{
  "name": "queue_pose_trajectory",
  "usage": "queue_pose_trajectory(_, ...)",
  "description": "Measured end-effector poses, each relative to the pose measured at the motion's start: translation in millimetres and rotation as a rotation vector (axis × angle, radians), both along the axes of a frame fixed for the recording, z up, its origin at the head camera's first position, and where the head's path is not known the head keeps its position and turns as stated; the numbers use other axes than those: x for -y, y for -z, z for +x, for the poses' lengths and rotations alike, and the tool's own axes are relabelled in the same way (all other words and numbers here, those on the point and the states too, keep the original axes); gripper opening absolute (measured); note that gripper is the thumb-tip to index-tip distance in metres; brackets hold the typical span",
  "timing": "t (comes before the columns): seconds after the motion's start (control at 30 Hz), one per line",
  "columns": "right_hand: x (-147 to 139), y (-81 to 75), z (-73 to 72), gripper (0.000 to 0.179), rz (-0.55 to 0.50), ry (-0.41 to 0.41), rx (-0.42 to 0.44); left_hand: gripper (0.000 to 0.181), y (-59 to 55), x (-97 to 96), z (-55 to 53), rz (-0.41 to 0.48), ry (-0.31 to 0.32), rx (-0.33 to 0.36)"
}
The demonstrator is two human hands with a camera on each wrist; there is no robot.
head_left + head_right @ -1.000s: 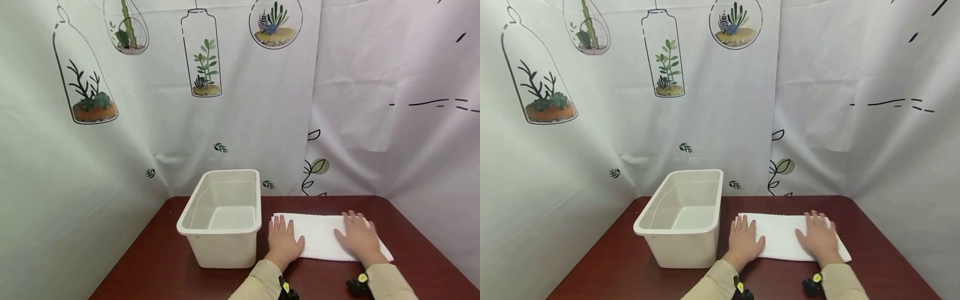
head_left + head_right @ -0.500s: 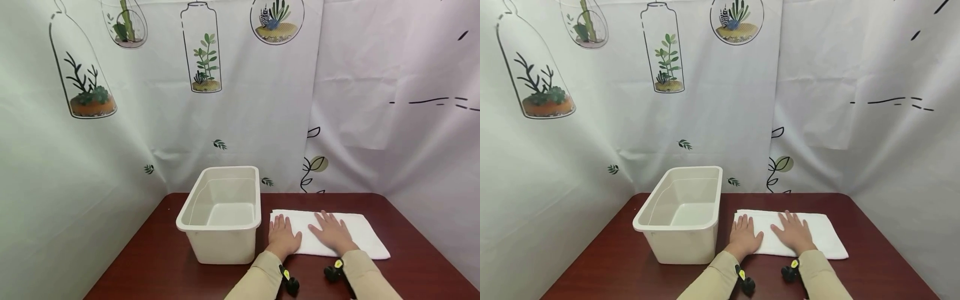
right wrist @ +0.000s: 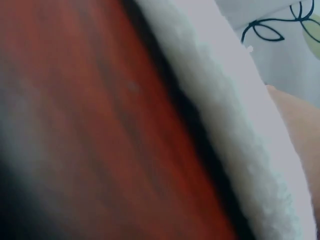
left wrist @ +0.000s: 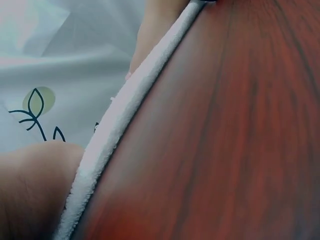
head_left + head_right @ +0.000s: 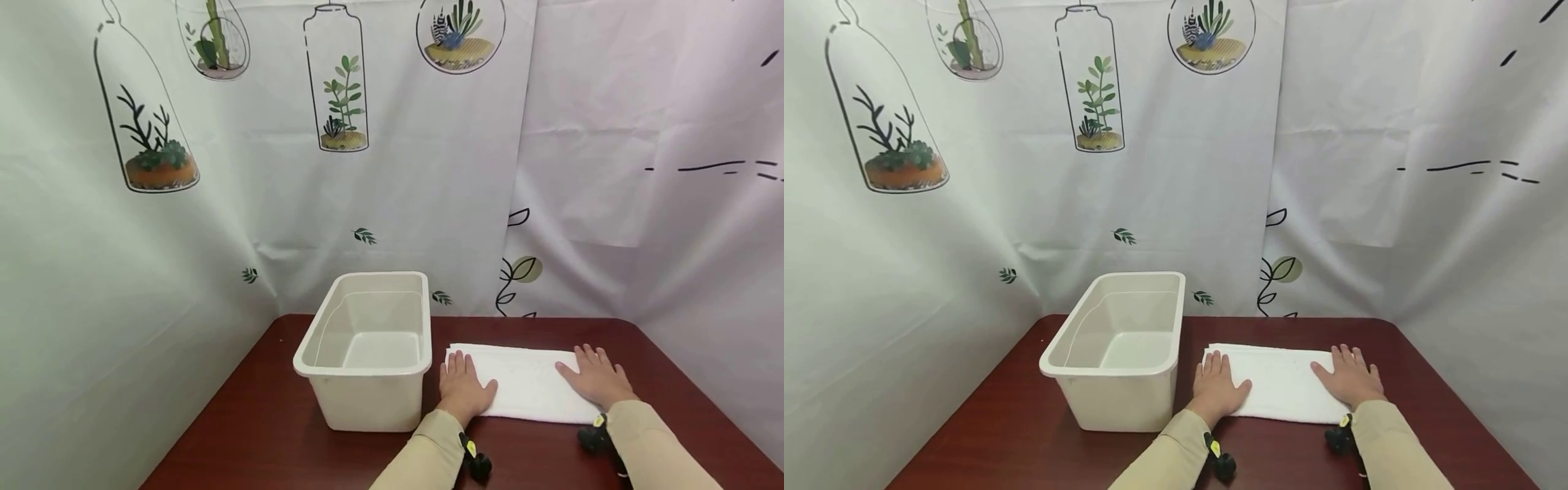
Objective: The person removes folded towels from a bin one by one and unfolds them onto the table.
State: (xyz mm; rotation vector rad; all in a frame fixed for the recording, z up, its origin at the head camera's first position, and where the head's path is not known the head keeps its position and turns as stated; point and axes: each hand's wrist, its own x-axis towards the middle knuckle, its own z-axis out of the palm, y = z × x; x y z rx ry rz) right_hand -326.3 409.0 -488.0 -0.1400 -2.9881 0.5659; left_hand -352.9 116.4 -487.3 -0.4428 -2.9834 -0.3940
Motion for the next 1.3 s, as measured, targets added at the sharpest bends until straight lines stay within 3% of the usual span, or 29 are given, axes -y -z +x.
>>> queue_pose_trajectory(0.23, -6.1, 4.5, -1.7, 0.096, -0.035, 0.027, 0.0, 0.082, 1.7, -8.2, -6.0, -0.003, -0.059, 0.009)
queue_pose_trajectory(0.4, -3.1, 0.7, -4.3, 0.091, -0.077, 0.125, 0.032, 0.083, 1.1, -11.8, -10.6, 0.015, -0.085, 0.024)
queue_pose_trajectory(0.5, -0.5, -3.9, -6.0, 0.085, -0.048, 0.169, 0.04, 0.082, 0.6, -13.4, -12.1, 0.027, -0.101, 0.016)
queue_pose_trajectory(0.7, -0.8, -8.8, -13.8, 0.06, 0.088, 0.202, -0.104, 0.073, -8.5, -15.8, -13.7, 0.077, -0.128, 0.052)
queue_pose_trajectory(0.87, -6.0, -10.6, -17.7, 0.052, 0.022, 0.216, -0.197, 0.063, -19.7, -16.3, -19.0, 0.232, -0.154, 0.116)
queue_pose_trajectory(0.93, -8.0, -12.3, -17.4, 0.054, -0.067, 0.228, -0.203, 0.056, -23.3, -15.5, -22.1, 0.299, -0.17, 0.085)
queue_pose_trajectory(1.03, -11.2, -13.1, -18.5, 0.056, -0.156, 0.244, -0.213, 0.036, -25.3, -13.3, -26.5, 0.376, -0.197, -0.029)
queue_pose_trajectory(1.17, -16.9, -9.9, -22.1, 0.052, -0.156, 0.242, -0.228, 0.017, -20.2, -10.3, -32.0, 0.498, -0.219, -0.164)
queue_pose_trajectory(1.3, -19.2, -9.3, -20.4, 0.044, -0.144, 0.238, -0.256, 0.022, -12.5, -9.1, -36.9, 0.665, -0.176, -0.273)
